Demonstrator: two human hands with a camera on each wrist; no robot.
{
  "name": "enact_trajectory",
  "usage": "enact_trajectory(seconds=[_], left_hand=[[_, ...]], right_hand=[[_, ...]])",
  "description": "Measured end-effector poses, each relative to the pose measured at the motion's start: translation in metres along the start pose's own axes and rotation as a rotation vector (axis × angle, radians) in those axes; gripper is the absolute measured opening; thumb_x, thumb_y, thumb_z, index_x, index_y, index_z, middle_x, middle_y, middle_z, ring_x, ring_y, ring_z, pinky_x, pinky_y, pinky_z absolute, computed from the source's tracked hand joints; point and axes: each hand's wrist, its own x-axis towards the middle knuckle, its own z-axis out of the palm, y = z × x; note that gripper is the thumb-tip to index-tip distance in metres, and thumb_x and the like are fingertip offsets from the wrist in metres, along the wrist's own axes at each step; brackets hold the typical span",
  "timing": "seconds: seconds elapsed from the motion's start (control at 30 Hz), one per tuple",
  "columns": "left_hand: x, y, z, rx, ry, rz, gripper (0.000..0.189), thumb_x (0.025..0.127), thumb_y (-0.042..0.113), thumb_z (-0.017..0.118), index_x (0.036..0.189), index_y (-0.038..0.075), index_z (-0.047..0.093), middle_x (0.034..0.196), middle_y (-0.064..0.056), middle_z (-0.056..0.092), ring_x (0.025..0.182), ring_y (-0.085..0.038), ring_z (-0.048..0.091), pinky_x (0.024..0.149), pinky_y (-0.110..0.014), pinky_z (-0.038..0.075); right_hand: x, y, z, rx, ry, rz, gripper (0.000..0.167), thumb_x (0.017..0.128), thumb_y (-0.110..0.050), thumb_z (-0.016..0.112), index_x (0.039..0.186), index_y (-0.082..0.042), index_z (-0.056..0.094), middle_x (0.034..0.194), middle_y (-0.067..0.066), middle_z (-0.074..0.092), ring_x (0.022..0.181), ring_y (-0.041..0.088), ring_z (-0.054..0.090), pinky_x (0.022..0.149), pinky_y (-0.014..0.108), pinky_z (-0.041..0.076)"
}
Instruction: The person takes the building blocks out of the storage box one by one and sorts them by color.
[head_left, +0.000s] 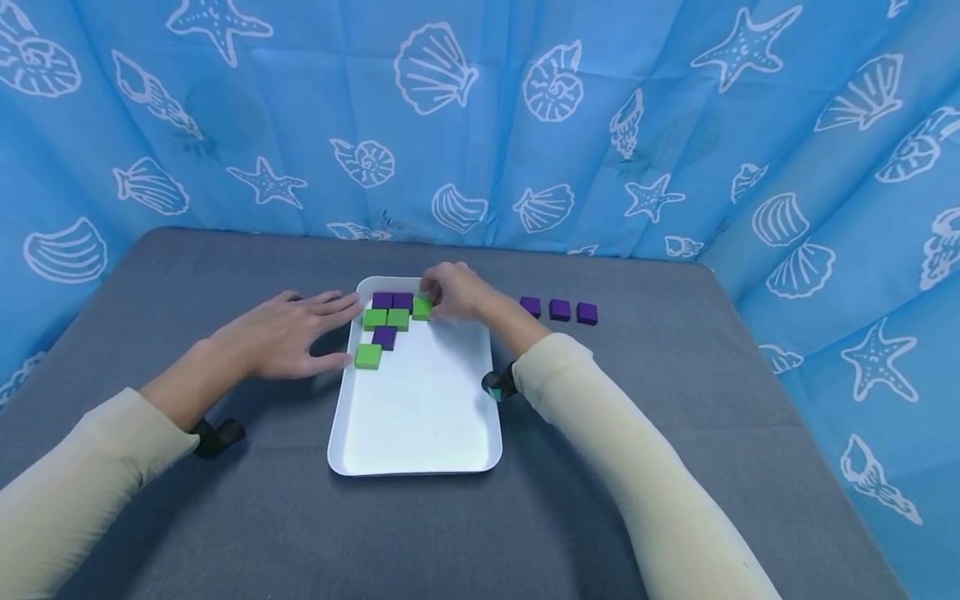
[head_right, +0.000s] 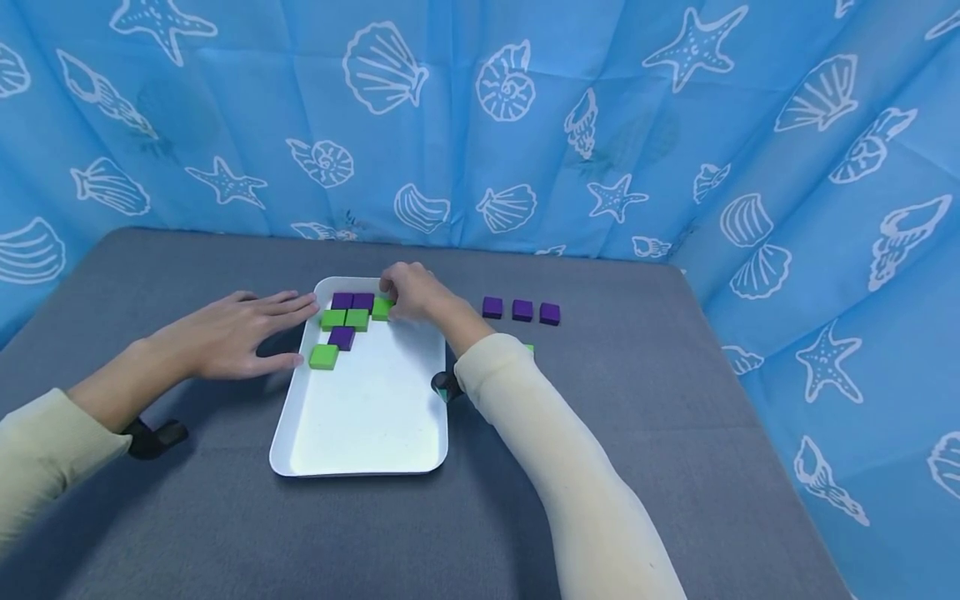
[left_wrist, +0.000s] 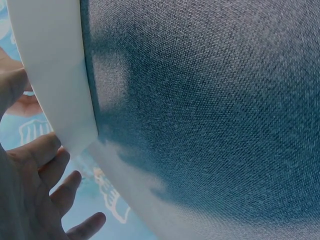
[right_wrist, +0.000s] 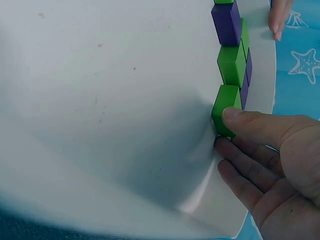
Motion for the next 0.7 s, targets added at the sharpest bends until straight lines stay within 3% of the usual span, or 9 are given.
enact_trajectory(seconds=[0.47, 0.7], left_hand=[[-0.001, 0.001, 0.0, 0.001, 0.003, -0.003, 0.083, 0.095, 0.064, 0.047, 0.157, 0.011, 0.031, 0.161, -0.013, 0.03, 0.145, -0.041, 0.031, 0.106, -0.071, 0.028], [-0.001, -0.001, 0.0, -0.006, 0.001, -0.003, 0.083, 0.095, 0.064, 0.048, 0.157, 0.012, 0.03, 0.161, -0.013, 0.029, 0.145, -0.041, 0.029, 0.106, -0.072, 0.027]], right_hand=[[0.0, -0.003, 0.0, -0.049, -0.068, 0.003, 0.036, 0.087, -0.004, 0.074, 0.123, -0.003, 0.068, 0.111, 0.007, 0.067, 0.101, 0.017, 0.061, 0.089, 0.028, 0.052], [-0.006, -0.005, -0.012, -0.045, -0.085, -0.093, 0.034, 0.086, -0.002, 0.072, 0.12, -0.002, 0.07, 0.107, 0.006, 0.069, 0.098, 0.017, 0.061, 0.086, 0.027, 0.051]])
